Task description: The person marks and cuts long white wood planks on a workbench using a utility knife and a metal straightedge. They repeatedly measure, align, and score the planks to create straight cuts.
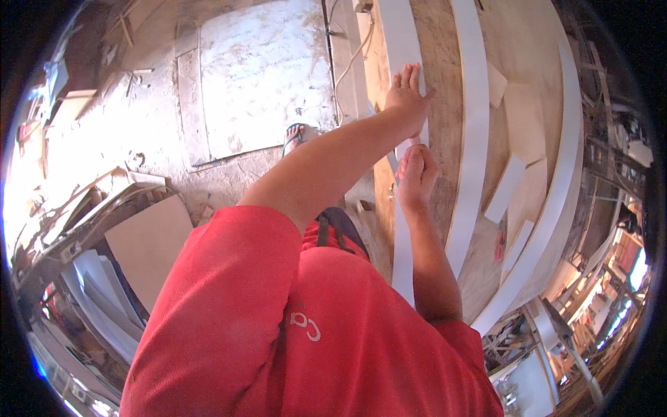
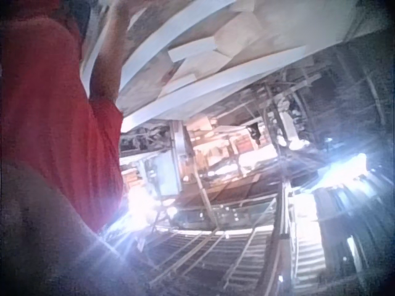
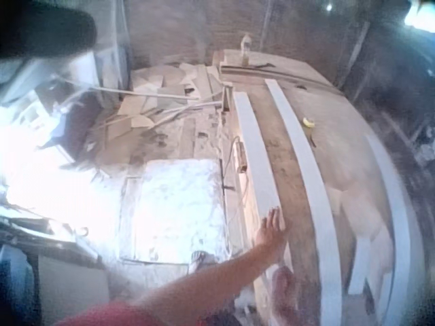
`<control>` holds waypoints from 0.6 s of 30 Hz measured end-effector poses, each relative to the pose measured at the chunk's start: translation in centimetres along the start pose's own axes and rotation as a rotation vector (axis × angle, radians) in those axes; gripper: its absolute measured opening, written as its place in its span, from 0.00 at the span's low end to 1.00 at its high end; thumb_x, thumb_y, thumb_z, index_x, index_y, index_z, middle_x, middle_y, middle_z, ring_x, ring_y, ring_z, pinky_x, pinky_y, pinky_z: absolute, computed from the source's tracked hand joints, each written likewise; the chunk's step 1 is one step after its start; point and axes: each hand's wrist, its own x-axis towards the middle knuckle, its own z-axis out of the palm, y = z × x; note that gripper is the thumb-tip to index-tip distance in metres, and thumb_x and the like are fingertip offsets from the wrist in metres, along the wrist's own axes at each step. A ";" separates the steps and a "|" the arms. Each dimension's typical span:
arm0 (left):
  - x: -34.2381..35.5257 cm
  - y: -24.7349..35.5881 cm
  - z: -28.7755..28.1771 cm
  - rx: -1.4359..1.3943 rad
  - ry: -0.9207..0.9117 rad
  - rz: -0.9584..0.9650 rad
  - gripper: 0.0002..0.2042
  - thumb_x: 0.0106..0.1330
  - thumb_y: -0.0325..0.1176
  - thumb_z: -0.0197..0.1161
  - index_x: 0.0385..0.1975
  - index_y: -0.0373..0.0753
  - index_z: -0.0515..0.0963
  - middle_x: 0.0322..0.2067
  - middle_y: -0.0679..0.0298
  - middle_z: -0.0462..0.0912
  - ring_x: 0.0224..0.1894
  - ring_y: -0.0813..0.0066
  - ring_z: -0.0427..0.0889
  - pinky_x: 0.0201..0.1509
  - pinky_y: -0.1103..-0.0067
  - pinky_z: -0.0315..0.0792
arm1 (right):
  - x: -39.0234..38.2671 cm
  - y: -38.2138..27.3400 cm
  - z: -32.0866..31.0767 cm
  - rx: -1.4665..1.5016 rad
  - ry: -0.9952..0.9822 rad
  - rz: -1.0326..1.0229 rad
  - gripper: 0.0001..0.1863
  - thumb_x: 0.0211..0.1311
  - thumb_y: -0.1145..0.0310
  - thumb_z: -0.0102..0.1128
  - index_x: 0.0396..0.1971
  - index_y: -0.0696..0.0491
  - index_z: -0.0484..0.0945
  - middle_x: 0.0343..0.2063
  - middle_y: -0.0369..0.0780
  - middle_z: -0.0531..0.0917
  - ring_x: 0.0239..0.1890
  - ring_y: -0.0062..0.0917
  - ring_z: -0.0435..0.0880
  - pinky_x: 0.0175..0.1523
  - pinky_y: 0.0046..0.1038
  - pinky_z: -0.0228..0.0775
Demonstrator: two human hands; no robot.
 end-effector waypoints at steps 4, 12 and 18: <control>-0.6 -0.1 -0.3 -0.025 0.036 0.000 0.63 0.39 0.51 0.87 0.80 0.53 0.55 0.79 0.30 0.35 0.82 0.35 0.36 0.83 0.51 0.41 | -1.3 -0.7 -1.3 0.024 0.058 -0.018 0.17 0.76 0.59 0.45 0.25 0.51 0.69 0.19 0.31 0.68 0.21 0.15 0.65 0.27 0.24 0.61; -0.7 0.1 -0.4 0.034 0.029 0.003 0.70 0.28 0.62 0.88 0.80 0.54 0.57 0.78 0.28 0.35 0.82 0.32 0.37 0.83 0.51 0.42 | -2.6 0.8 -0.8 -0.090 -0.026 -0.007 0.16 0.74 0.61 0.44 0.26 0.51 0.70 0.19 0.31 0.67 0.21 0.18 0.65 0.29 0.26 0.65; -0.8 0.0 -0.3 0.041 0.065 0.023 0.70 0.28 0.63 0.87 0.79 0.52 0.58 0.78 0.29 0.37 0.82 0.32 0.38 0.83 0.51 0.44 | -4.3 1.9 -3.1 -0.028 0.054 -0.078 0.16 0.75 0.60 0.44 0.27 0.51 0.71 0.19 0.31 0.68 0.20 0.17 0.65 0.27 0.27 0.65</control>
